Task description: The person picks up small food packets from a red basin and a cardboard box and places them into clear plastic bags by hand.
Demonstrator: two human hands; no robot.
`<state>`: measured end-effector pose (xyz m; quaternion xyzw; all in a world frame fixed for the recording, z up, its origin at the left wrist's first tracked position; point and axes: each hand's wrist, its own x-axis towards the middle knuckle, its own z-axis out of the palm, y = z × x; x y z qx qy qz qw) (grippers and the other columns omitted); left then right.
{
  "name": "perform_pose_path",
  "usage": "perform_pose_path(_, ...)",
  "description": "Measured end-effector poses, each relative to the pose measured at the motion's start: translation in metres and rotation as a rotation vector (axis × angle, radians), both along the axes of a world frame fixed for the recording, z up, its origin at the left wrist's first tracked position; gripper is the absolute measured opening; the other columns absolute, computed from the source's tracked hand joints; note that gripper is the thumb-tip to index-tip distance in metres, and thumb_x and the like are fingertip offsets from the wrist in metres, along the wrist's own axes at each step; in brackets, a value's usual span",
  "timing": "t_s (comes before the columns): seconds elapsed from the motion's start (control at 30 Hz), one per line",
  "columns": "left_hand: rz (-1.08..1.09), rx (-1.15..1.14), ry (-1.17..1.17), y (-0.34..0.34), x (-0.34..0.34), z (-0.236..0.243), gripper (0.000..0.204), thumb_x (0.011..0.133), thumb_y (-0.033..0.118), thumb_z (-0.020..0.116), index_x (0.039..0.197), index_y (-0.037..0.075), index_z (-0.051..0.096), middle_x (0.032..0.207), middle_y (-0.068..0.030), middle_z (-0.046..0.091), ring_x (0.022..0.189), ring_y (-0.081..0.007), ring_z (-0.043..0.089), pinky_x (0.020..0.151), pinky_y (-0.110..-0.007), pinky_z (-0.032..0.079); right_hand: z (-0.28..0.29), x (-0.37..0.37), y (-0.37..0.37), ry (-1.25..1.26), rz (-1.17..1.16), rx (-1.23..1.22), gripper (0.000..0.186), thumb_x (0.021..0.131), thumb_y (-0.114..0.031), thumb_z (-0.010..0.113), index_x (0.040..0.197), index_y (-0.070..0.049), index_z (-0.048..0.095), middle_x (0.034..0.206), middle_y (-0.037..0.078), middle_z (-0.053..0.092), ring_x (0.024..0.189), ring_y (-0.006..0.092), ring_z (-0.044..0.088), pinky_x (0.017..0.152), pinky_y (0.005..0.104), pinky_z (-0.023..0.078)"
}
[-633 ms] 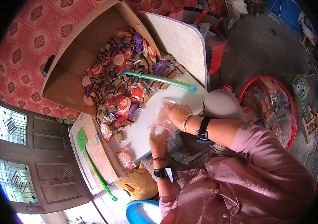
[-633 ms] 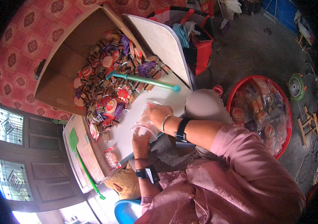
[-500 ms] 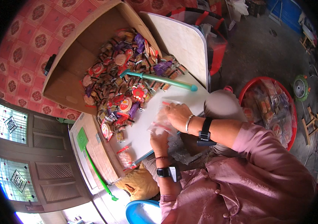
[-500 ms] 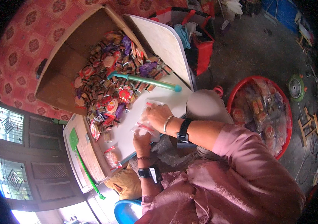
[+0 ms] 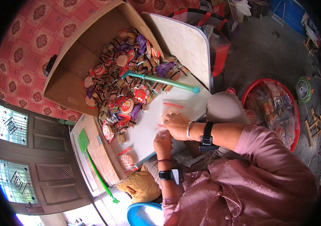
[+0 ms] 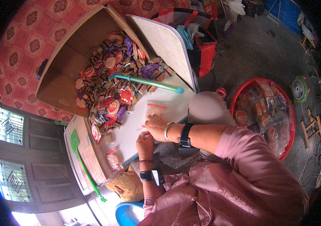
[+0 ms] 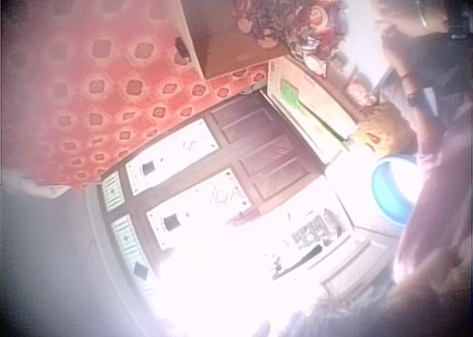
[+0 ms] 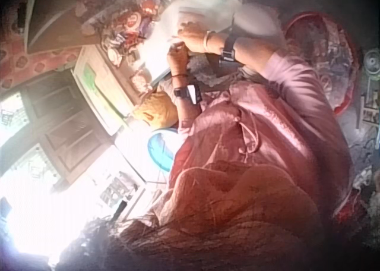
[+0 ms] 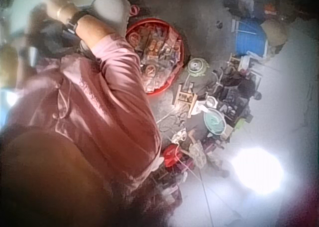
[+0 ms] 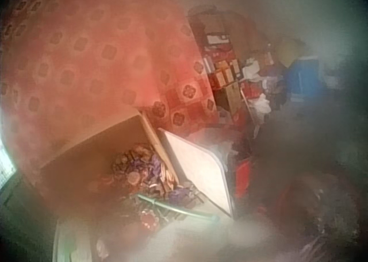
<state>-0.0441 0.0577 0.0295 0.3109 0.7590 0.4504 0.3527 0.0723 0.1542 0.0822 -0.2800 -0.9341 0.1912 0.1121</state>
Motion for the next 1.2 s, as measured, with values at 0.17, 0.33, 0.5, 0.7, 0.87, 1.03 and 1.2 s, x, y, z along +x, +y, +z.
perform_pose_path(0.17, -0.06, -0.008, -0.089, -0.001, -0.001, 0.019, 0.026, 0.087, 0.024, 0.068, 0.099, 0.001, 0.066, 0.066, -0.0011, 0.058, 0.048, -0.0067, 0.049, 0.04, -0.022, 0.038, -0.001, -0.004, 0.004, -0.01, -0.004, -0.006, 0.019, 0.074, -0.007, 0.059, 0.091, -0.001, 0.066, 0.098, 0.016, 0.063, 0.094, 0.0312, 0.062, 0.079, 0.0407, 0.049)
perform_pose_path(0.33, -0.056, 0.034, -0.175, -0.008, -0.028, 0.039, 0.03, 0.09, 0.027, 0.063, 0.104, 0.0, 0.062, 0.073, -0.004, 0.06, 0.055, -0.0086, 0.053, 0.05, -0.021, 0.044, 0.003, -0.001, 0.003, -0.002, -0.042, -0.041, 0.016, 0.08, -0.008, 0.056, 0.091, -0.001, 0.065, 0.096, 0.017, 0.064, 0.088, 0.0331, 0.064, 0.076, 0.0418, 0.05)
perform_pose_path(0.5, 0.229, 0.27, -0.04, 0.014, -0.076, 0.033, 0.021, 0.09, 0.019, 0.061, 0.103, 0.003, 0.06, 0.091, -0.0048, 0.06, 0.067, -0.012, 0.056, 0.056, -0.025, 0.05, 0.008, -0.001, 0.001, 0.027, -0.043, -0.023, 0.015, 0.085, -0.01, 0.053, 0.09, -0.002, 0.065, 0.093, 0.017, 0.064, 0.088, 0.0333, 0.064, 0.075, 0.0431, 0.05)
perform_pose_path(0.7, 0.201, 0.099, 0.935, 0.06, -0.127, 0.025, 0.037, 0.079, 0.003, 0.056, 0.115, 0.008, 0.059, 0.123, -0.0155, 0.055, 0.117, -0.0347, 0.047, 0.095, -0.047, 0.04, 0.009, -0.001, -0.001, -0.023, -0.049, -0.042, 0.016, 0.086, -0.011, 0.052, 0.091, -0.003, 0.065, 0.091, 0.016, 0.064, 0.086, 0.0328, 0.065, 0.072, 0.044, 0.051)
perform_pose_path(0.87, 0.154, -0.286, 1.203, 0.078, -0.127, 0.028, 0.048, 0.081, 0.013, 0.056, 0.128, 0.022, 0.056, 0.136, -0.0041, 0.051, 0.119, -0.0332, 0.047, 0.094, -0.048, 0.038, 0.006, -0.001, -0.002, 0.008, -0.043, -0.045, 0.016, 0.085, -0.011, 0.053, 0.091, 0.0, 0.064, 0.091, 0.016, 0.065, 0.083, 0.0322, 0.066, 0.071, 0.0444, 0.051)
perform_pose_path(1.03, 0.16, -0.213, 1.243, 0.078, -0.13, 0.03, 0.027, 0.084, 0.022, 0.056, 0.11, 0.02, 0.065, 0.109, -0.0032, 0.065, 0.108, -0.0268, 0.054, 0.092, -0.046, 0.037, 0.0, -0.004, -0.001, -0.003, -0.018, -0.035, 0.018, 0.078, -0.008, 0.055, 0.094, 0.0, 0.06, 0.091, 0.014, 0.064, 0.083, 0.0319, 0.065, 0.07, 0.0425, 0.051)
perform_pose_path(1.2, 0.313, 0.072, 1.092, 0.066, -0.137, 0.029, 0.015, 0.084, 0.017, 0.057, 0.094, 0.013, 0.067, 0.095, -0.008, 0.067, 0.093, -0.0275, 0.059, 0.085, -0.045, 0.043, -0.002, -0.003, 0.0, -0.034, -0.029, -0.077, 0.017, 0.078, -0.007, 0.055, 0.093, -0.001, 0.061, 0.092, 0.015, 0.064, 0.083, 0.0324, 0.065, 0.072, 0.0433, 0.051)
